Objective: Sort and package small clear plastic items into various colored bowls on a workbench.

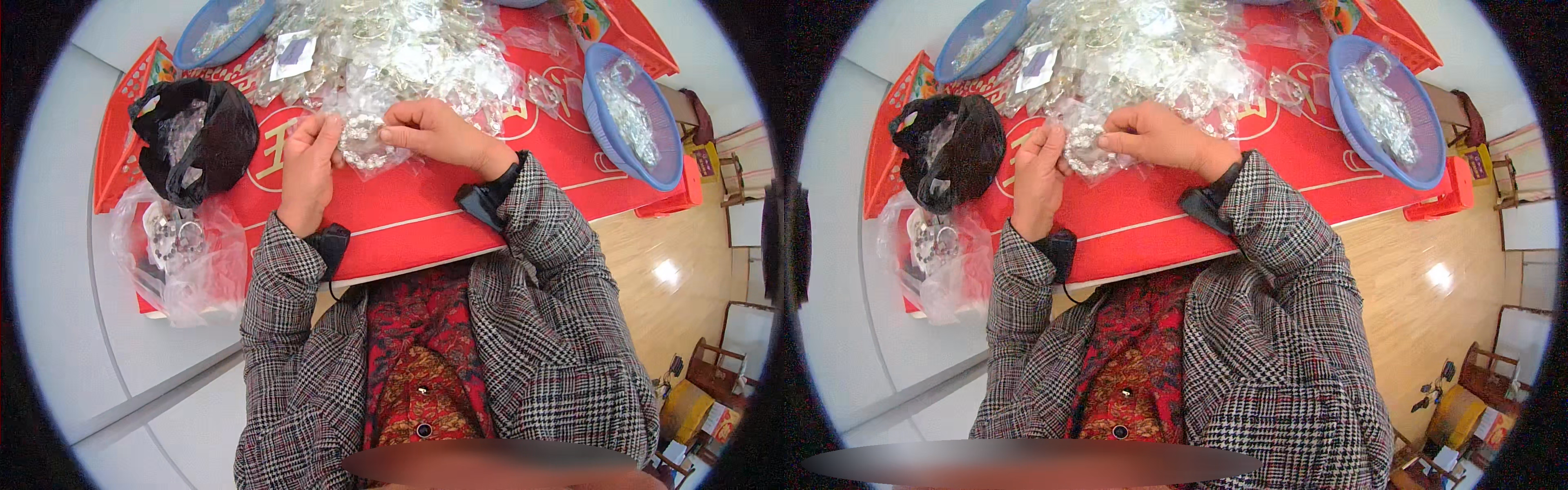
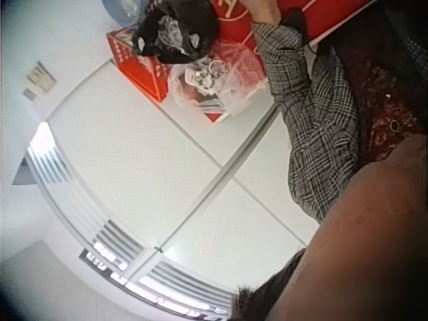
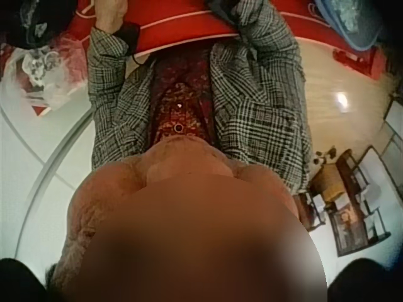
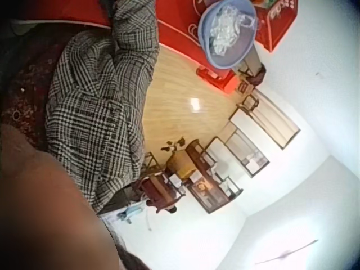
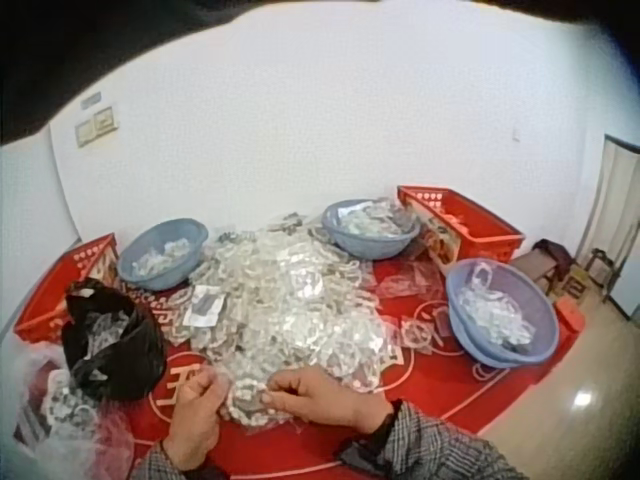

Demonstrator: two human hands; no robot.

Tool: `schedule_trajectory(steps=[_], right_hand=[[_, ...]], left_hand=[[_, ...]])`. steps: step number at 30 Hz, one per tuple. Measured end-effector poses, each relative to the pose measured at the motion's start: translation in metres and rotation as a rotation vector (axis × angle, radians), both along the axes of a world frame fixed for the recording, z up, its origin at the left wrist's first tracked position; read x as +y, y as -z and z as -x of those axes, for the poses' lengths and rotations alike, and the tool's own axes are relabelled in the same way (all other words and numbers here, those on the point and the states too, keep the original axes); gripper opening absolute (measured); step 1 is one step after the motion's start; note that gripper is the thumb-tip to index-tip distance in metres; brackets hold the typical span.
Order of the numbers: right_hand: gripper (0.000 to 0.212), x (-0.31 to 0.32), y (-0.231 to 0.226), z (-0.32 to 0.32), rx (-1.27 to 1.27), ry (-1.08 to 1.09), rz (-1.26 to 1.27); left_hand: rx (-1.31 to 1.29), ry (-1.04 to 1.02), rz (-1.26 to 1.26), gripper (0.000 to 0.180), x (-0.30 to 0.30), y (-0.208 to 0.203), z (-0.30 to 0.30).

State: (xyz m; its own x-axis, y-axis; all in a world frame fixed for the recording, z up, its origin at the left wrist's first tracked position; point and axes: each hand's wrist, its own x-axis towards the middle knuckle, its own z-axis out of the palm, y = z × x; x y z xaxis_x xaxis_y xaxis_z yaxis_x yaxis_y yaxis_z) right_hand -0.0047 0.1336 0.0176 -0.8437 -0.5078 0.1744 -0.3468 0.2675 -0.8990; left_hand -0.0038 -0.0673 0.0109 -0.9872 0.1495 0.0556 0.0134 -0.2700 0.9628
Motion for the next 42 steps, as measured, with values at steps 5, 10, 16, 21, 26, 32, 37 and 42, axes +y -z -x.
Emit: schedule_trajectory(steps=[5, 10, 16, 21, 26, 32, 37, 42], right_hand=[[0.025, 0.028, -0.016, 0.01, 0.49, 0.426, -0.317], [0.033, 0.065, -0.023, 0.013, 0.551, 0.64, -0.499], [0.045, 0.052, -0.02, 0.006, 0.545, 0.326, -0.45], [0.047, 0.048, -0.015, 0.009, 0.526, 0.33, -0.488], [0.047, 0.045, -0.003, 0.025, 0.817, 0.495, -0.582], [0.06, 0.043, 0.0, 0.033, 0.765, 0.391, -0.644], [0.064, 0.054, 0.002, 0.033, 0.607, 0.321, -0.471], [0.061, 0.046, -0.018, 0.0, 0.639, 0.511, -0.65]], left_hand=[[-0.022, -0.07, -0.185, 0.011, -0.01, 0.007, 0.009], [-0.043, -0.148, -0.278, 0.011, -0.007, 0.004, 0.01], [-0.04, -0.151, -0.308, 0.011, -0.011, 0.008, 0.014], [-0.085, -0.149, -0.327, 0.011, -0.011, 0.008, 0.014], [-0.095, -0.134, -0.303, 0.01, -0.01, 0.008, 0.014], [-0.144, -0.041, -0.299, 0.008, -0.009, 0.008, 0.014], [-0.156, -0.02, -0.3, 0.009, -0.008, 0.009, 0.015], [-0.18, -0.008, -0.257, 0.008, -0.007, 0.006, 0.01]])
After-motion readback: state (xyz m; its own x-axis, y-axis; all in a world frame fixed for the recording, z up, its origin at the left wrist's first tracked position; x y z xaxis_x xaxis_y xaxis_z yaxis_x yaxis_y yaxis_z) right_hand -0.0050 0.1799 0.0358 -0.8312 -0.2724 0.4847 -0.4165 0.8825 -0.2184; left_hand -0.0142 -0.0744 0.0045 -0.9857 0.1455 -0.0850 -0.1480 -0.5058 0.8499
